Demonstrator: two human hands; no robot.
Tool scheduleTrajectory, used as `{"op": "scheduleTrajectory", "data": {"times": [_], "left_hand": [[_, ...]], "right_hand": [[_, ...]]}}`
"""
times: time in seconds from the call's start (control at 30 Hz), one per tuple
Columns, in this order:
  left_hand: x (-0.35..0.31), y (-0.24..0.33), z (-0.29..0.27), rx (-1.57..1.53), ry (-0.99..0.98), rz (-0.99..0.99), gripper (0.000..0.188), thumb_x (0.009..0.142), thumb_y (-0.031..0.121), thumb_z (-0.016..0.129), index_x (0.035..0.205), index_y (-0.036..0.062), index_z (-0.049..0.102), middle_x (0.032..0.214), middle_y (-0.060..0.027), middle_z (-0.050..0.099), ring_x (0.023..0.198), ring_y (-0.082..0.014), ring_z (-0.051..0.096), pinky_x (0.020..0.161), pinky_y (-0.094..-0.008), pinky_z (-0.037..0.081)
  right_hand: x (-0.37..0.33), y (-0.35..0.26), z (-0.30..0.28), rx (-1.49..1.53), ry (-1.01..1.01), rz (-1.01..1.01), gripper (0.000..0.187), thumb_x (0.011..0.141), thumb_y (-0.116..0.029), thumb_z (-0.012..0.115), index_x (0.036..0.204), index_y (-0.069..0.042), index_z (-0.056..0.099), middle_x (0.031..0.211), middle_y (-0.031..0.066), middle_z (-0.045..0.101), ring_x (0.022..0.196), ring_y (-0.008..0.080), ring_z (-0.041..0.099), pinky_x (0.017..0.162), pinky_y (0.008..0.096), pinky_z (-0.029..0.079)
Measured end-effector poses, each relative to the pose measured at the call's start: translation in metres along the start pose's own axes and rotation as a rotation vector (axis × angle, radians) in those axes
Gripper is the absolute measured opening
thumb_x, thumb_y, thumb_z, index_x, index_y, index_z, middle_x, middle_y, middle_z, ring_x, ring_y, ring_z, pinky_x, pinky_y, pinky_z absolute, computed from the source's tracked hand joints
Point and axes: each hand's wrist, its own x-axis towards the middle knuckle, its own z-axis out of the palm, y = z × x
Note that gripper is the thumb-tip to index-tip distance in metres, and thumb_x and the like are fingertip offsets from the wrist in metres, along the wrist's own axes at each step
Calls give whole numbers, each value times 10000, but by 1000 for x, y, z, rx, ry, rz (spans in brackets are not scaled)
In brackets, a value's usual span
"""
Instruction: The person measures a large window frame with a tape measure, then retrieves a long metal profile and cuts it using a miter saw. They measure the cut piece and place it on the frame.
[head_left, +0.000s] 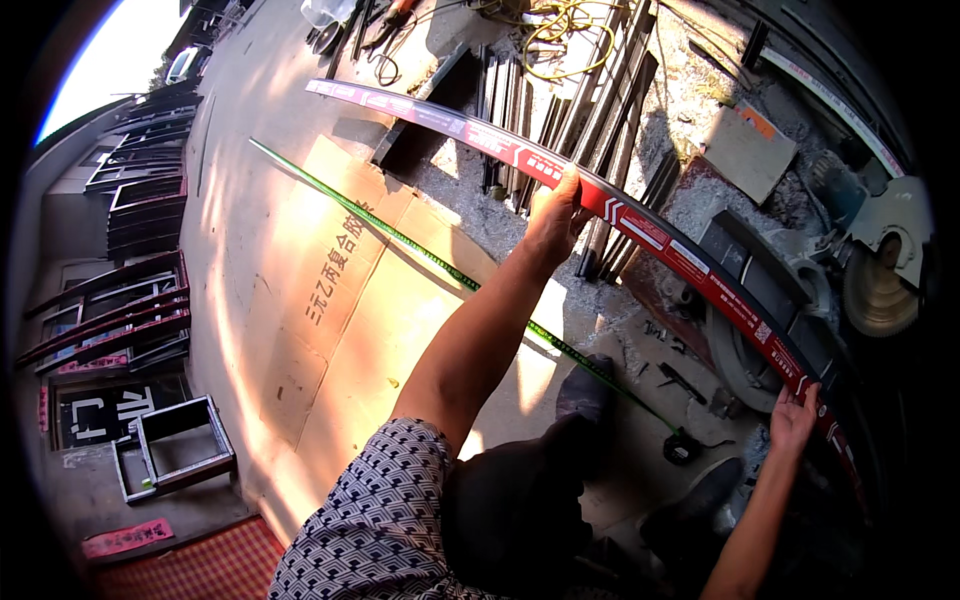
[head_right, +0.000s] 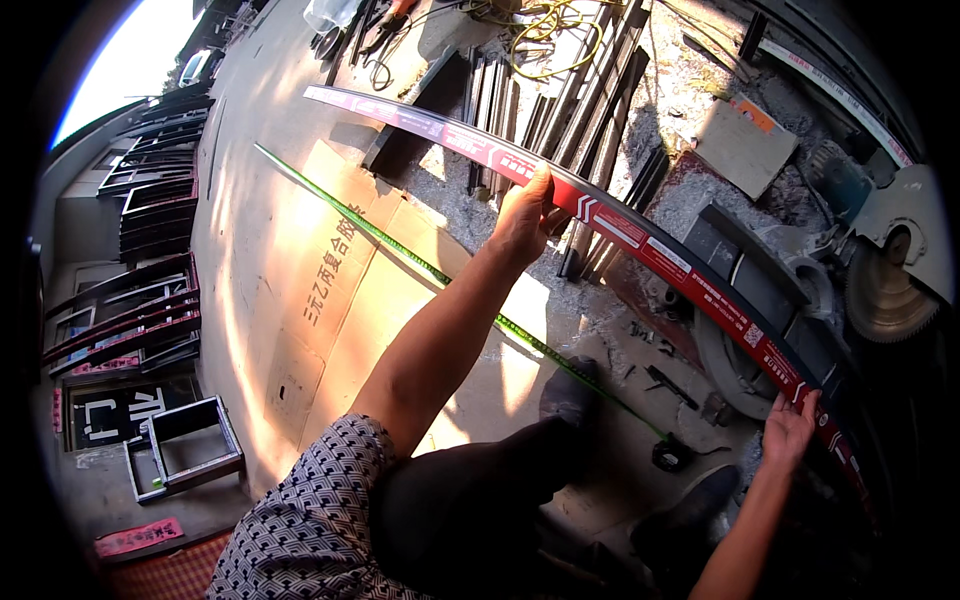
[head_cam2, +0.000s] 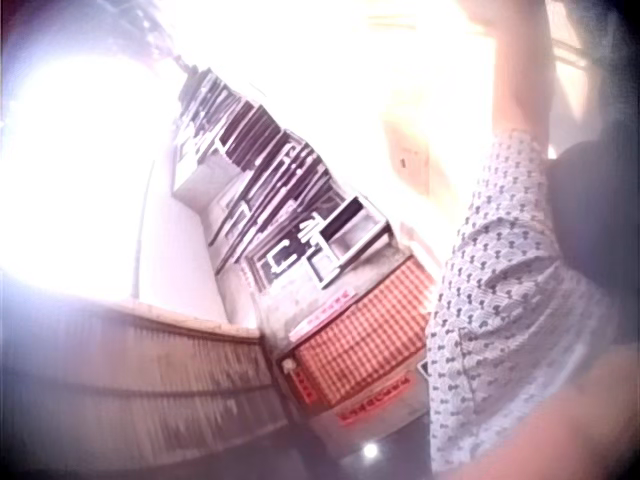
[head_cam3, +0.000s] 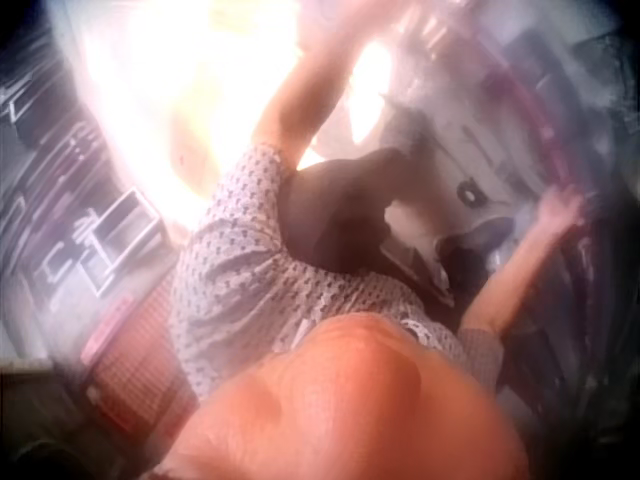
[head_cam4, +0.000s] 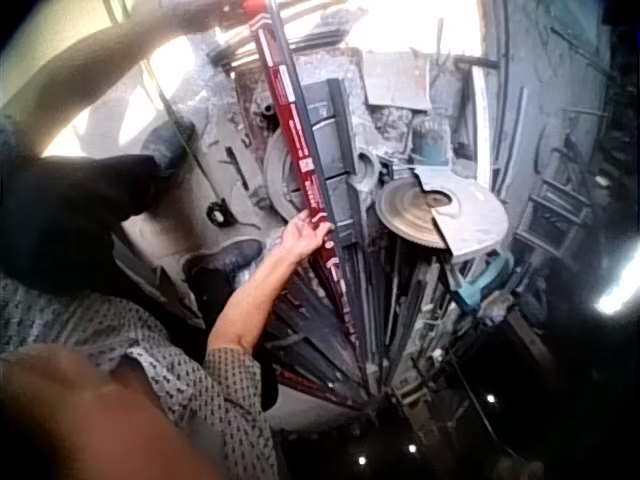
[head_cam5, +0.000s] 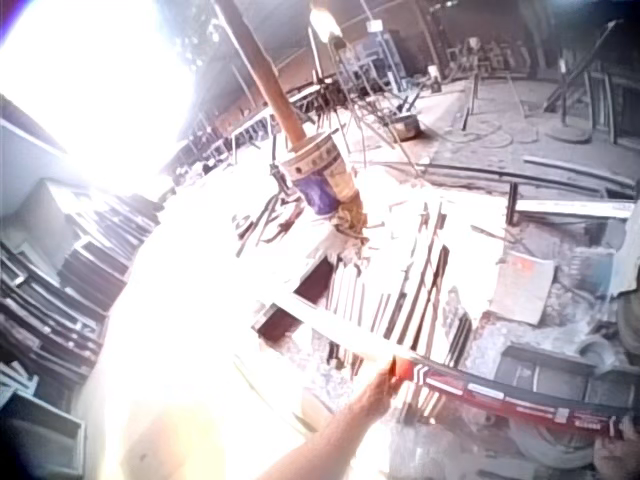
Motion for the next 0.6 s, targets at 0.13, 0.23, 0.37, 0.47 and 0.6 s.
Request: {"op": "scheduleTrajectory", "data": {"times": [0.13,0.23,0.37,0.47,0.6], "left_hand": [[-29,-31,25,166,-225,-146,404,1008,466,548,1041,75,643,1028,-68,674,994,-188,648,865,-368,518],[-52,-55,53,299,-326,-252,486,998,505,545,1144,47,625,1083,-89,674,968,-209,640,854,-369,517],[-70,-73,75,271,-469,-308,480,989,516,557,1174,76,611,1100,-84,675,978,-211,643,859,-371,519],[-74,-80,86,68,-334,-248,432,999,482,562,1093,65,618,1004,-60,669,862,-164,624,787,-313,505],[-49,-67,58,216,-281,-147,396,1006,453,563,1024,65,639,901,-42,654,822,-135,603,757,-297,493]], "right_hand": [[4,37,24,18,-7,55,413,973,-229,635,1324,-33,539,1388,97,552,1305,227,480,1164,392,349],[-11,74,58,-8,-33,66,432,977,-248,629,1346,-48,527,1395,95,542,1313,229,470,1163,387,350],[-32,126,98,-30,-54,109,461,957,-262,659,1345,-54,521,1380,99,539,1294,229,485,1160,387,363],[-41,155,122,-24,-130,178,482,950,-300,669,1341,-60,520,1373,94,539,1291,218,482,1160,379,351],[-49,160,134,-22,-234,224,500,962,-339,651,1355,-65,505,1402,90,510,1324,209,439,1177,382,314]]}}
